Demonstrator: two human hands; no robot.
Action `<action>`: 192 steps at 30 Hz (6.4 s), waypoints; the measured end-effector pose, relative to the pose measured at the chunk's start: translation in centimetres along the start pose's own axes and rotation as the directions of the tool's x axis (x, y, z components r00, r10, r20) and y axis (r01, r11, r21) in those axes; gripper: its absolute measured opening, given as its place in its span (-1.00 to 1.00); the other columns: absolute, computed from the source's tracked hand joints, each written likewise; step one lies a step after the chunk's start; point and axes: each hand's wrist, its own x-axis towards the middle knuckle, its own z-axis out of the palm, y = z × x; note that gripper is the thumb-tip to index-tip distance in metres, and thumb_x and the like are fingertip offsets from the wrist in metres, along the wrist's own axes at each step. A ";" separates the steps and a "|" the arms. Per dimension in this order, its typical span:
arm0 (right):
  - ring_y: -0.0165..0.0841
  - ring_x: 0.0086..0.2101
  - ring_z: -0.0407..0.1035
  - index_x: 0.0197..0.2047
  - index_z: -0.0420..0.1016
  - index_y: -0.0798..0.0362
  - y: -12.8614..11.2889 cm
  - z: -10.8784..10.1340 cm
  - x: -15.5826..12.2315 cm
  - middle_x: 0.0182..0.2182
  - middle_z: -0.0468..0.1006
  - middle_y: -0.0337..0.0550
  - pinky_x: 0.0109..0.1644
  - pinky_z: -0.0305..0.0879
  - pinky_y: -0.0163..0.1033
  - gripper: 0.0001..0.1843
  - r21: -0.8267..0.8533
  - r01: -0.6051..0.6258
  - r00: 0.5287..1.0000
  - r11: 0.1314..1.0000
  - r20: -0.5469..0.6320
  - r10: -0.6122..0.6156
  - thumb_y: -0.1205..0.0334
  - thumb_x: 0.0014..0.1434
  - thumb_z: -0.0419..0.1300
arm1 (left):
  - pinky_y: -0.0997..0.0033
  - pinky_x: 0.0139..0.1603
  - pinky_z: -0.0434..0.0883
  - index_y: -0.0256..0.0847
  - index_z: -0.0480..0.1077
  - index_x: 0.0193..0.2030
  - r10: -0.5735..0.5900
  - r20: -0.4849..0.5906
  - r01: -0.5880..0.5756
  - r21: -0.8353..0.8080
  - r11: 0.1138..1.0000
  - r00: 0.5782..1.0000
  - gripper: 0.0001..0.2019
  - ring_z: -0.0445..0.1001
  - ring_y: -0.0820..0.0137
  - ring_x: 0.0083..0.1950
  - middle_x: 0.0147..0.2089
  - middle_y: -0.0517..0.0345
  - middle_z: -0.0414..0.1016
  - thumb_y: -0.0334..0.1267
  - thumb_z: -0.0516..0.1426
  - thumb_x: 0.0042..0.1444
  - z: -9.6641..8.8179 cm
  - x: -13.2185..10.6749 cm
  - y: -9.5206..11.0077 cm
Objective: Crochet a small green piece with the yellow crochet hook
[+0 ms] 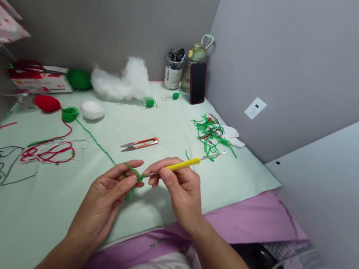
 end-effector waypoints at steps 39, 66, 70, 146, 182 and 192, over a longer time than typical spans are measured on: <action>-0.26 -0.12 0.60 0.15 0.62 -0.14 0.7 -0.1 -1.0 -0.09 0.67 -0.08 -0.10 0.57 -0.16 -0.60 -0.592 0.579 0.810 0.561 0.334 -0.483 0.45 0.37 0.23 | 0.50 -0.14 0.41 -0.05 0.66 0.13 -0.022 0.055 0.029 -0.133 0.991 0.998 -0.56 0.47 0.48 -0.28 -0.36 0.27 0.55 -0.22 0.49 0.08 -0.2 0.1 -0.7; -0.40 -0.44 0.46 -0.16 0.68 -0.04 0.3 0.0 0.0 -0.31 0.63 -0.17 -0.38 0.46 -0.24 -0.81 -0.061 0.115 0.991 0.991 -0.065 -0.119 0.22 0.44 0.22 | 0.50 -0.18 0.42 -0.17 0.74 -0.12 -0.052 0.042 0.059 -0.192 0.980 0.998 -0.80 0.45 0.49 -0.34 -0.38 0.23 0.52 -0.29 0.46 0.08 0.1 0.5 -0.8; -0.32 -0.34 0.53 -0.18 0.71 -0.05 0.5 0.3 0.0 -0.26 0.72 -0.12 -0.28 0.53 -0.16 -0.84 -0.106 0.110 0.994 0.988 -0.012 -0.112 0.15 0.40 0.29 | 0.40 -0.06 0.41 -0.06 0.72 0.01 0.030 0.031 -0.028 -0.066 0.997 0.999 -0.70 0.47 0.43 -0.28 -0.36 0.26 0.52 -0.29 0.45 0.11 0.4 0.2 -1.0; -0.26 -0.17 0.60 -0.10 0.71 -0.08 0.6 -0.1 0.0 -0.21 0.71 -0.13 -0.17 0.56 -0.14 -0.83 -0.116 0.208 0.978 0.971 0.033 -0.205 0.27 0.43 0.25 | 0.50 -0.08 0.45 -0.07 0.72 0.01 -0.009 0.107 0.019 -0.098 0.995 0.994 -0.70 0.51 0.50 -0.28 -0.31 0.26 0.60 -0.29 0.46 0.11 0.8 0.3 -1.1; -0.30 -0.15 0.60 0.08 0.66 -0.14 1.2 -0.8 -1.0 -0.10 0.66 -0.12 -0.14 0.60 -0.18 -0.67 -0.505 0.495 0.865 0.707 0.204 -0.459 0.41 0.39 0.23 | 0.50 -0.13 0.52 -0.16 0.71 0.05 -0.162 0.124 0.187 -0.231 0.955 0.979 -0.61 0.53 0.49 -0.29 -0.24 0.16 0.63 -0.26 0.50 0.06 0.5 0.6 -1.2; -0.28 -0.18 0.60 -0.07 0.72 -0.12 0.8 -0.4 -0.3 -0.22 0.71 -0.15 -0.20 0.56 -0.17 -0.81 -0.095 0.159 0.987 0.983 0.030 -0.157 0.28 0.43 0.25 | 0.38 -0.02 0.48 -0.12 0.72 0.00 -0.022 0.089 0.029 -0.084 0.996 0.996 -0.71 0.54 0.41 -0.24 -0.23 0.17 0.63 -0.26 0.46 0.11 1.1 0.3 -1.2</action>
